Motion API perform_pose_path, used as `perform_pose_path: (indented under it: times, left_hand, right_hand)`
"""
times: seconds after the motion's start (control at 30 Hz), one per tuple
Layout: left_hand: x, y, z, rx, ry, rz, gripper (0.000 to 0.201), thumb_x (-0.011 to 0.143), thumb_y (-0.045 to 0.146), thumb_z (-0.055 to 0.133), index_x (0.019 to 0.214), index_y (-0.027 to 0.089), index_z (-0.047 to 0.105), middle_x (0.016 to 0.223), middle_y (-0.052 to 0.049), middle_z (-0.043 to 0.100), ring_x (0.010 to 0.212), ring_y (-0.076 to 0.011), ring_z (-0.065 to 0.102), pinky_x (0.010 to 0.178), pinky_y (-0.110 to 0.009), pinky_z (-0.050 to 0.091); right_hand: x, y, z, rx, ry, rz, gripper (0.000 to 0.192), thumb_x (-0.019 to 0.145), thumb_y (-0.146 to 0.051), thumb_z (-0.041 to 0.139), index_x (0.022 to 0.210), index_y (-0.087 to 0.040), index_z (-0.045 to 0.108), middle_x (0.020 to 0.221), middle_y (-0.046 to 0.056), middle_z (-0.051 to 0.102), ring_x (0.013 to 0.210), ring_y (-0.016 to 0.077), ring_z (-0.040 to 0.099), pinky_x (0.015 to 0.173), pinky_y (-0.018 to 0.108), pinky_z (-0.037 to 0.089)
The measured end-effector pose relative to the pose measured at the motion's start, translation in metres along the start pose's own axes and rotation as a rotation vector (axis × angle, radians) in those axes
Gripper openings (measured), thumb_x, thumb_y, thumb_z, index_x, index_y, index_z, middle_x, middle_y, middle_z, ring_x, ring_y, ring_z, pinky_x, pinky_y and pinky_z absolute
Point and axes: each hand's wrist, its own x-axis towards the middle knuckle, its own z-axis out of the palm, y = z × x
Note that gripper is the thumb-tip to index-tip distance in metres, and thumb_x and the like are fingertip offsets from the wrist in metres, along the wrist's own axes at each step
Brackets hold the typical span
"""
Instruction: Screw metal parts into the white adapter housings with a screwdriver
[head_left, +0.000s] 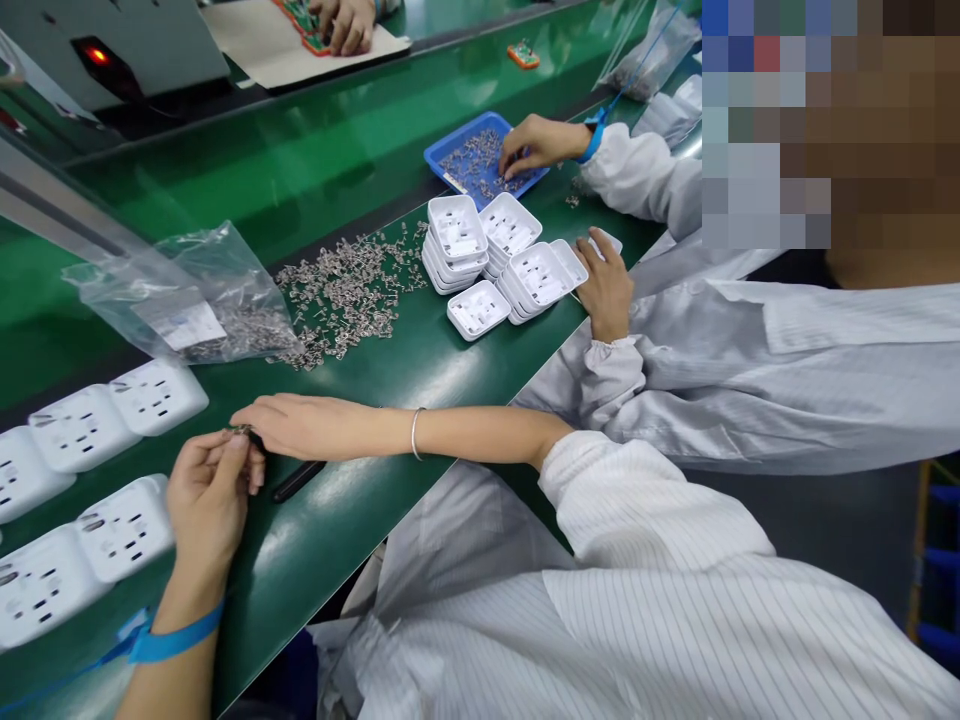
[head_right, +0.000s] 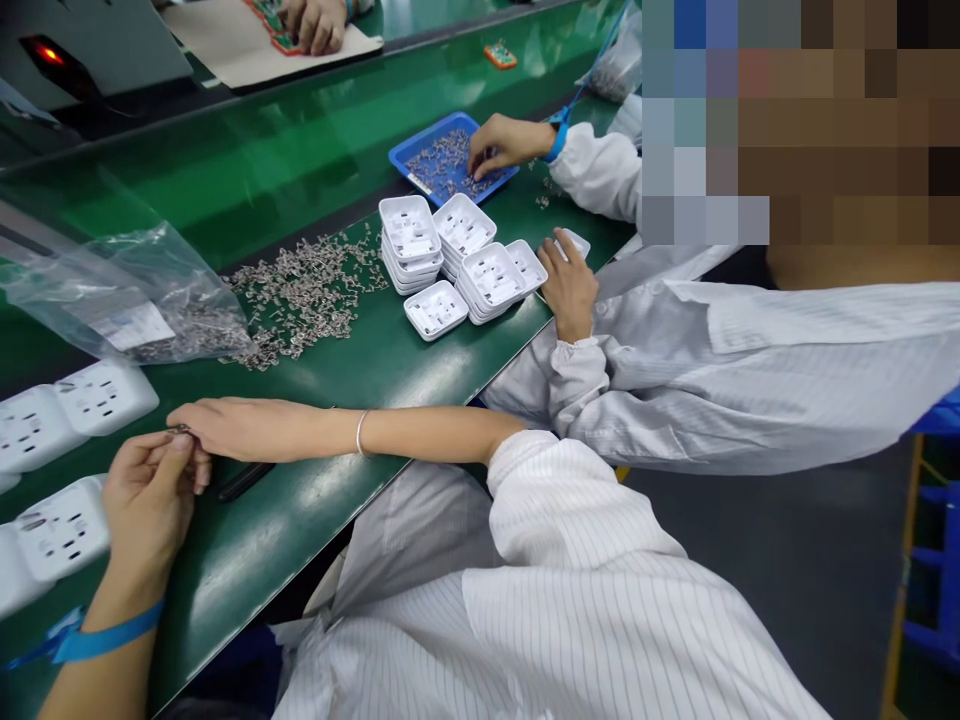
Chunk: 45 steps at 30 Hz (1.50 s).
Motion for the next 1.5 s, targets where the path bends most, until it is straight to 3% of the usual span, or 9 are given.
perform_pose_path:
  times: [0.13,0.27,0.4,0.77,1.13,1.33,1.5]
  left_hand:
    - [0.002,0.002,0.004,-0.086,0.041,-0.011,0.031,0.072,0.034,0.082,0.087,0.020,0.058,0.056,0.007,0.061,0.041,-0.0092,0.048,0.036,-0.020,0.033]
    - [-0.001,-0.001,0.004,-0.087,0.000,0.014,0.029,0.078,0.035,0.079,0.093,0.017,0.061,0.064,0.004,0.066,0.041,-0.0067,0.049,0.037,-0.018,0.034]
    - [0.000,-0.007,0.001,-0.079,-0.012,0.043,0.034,0.080,0.044,0.079,0.095,0.018,0.063,0.069,0.002,0.068,0.039,-0.0043,0.046,0.037,-0.018,0.032]
    - [-0.004,-0.002,0.005,-0.081,-0.030,0.055,0.045,0.076,0.055,0.082,0.084,0.017,0.059,0.067,0.003,0.064,0.041,-0.0028,0.045,0.038,-0.018,0.028]
    - [-0.001,-0.004,0.004,-0.119,0.130,0.021,0.041,0.069,0.045,0.087,0.073,0.016,0.059,0.059,0.004,0.061,0.038,-0.0024,0.041,0.036,-0.018,0.024]
    - [-0.003,-0.004,0.005,-0.046,0.061,0.052,0.041,0.065,0.045,0.089,0.069,0.016,0.060,0.050,0.006,0.055,0.040,-0.0028,0.041,0.041,-0.016,0.030]
    - [-0.006,-0.006,0.007,0.014,0.079,0.121,0.037,0.073,0.047,0.084,0.075,0.017,0.061,0.052,0.007,0.053,0.041,-0.0035,0.042,0.042,-0.017,0.031]
  right_hand:
    - [0.002,0.003,-0.007,-0.268,-0.059,-0.085,0.023,0.103,-0.021,0.043,0.116,-0.013,0.060,0.115,0.007,0.066,0.112,0.0172,0.060,0.105,0.029,0.049]
    - [0.000,0.000,-0.010,0.104,0.009,0.052,0.024,0.102,-0.014,0.042,0.118,-0.009,0.058,0.119,0.011,0.067,0.115,0.0156,0.060,0.108,0.030,0.048]
    - [-0.003,0.001,-0.010,0.384,0.056,0.147,0.022,0.104,-0.023,0.043,0.113,-0.014,0.061,0.112,0.008,0.069,0.107,0.0160,0.065,0.101,0.032,0.050]
    - [-0.008,-0.003,-0.007,0.407,-0.003,0.156,0.025,0.103,-0.027,0.043,0.123,-0.016,0.054,0.108,0.008,0.072,0.104,0.0181,0.070,0.096,0.033,0.054]
    - [-0.009,0.000,-0.003,0.563,0.081,0.180,0.020,0.102,-0.033,0.049,0.114,-0.017,0.053,0.095,0.004,0.072,0.083,0.0115,0.070,0.084,0.026,0.057]
    - [-0.010,0.001,-0.002,0.620,0.032,0.156,0.025,0.102,-0.038,0.052,0.115,-0.017,0.055,0.091,0.002,0.071,0.079,0.0106,0.068,0.080,0.025,0.057]
    - [-0.008,0.001,-0.002,0.714,-0.005,0.204,0.030,0.099,-0.042,0.057,0.117,-0.018,0.055,0.082,-0.001,0.069,0.072,0.0093,0.065,0.074,0.023,0.056]
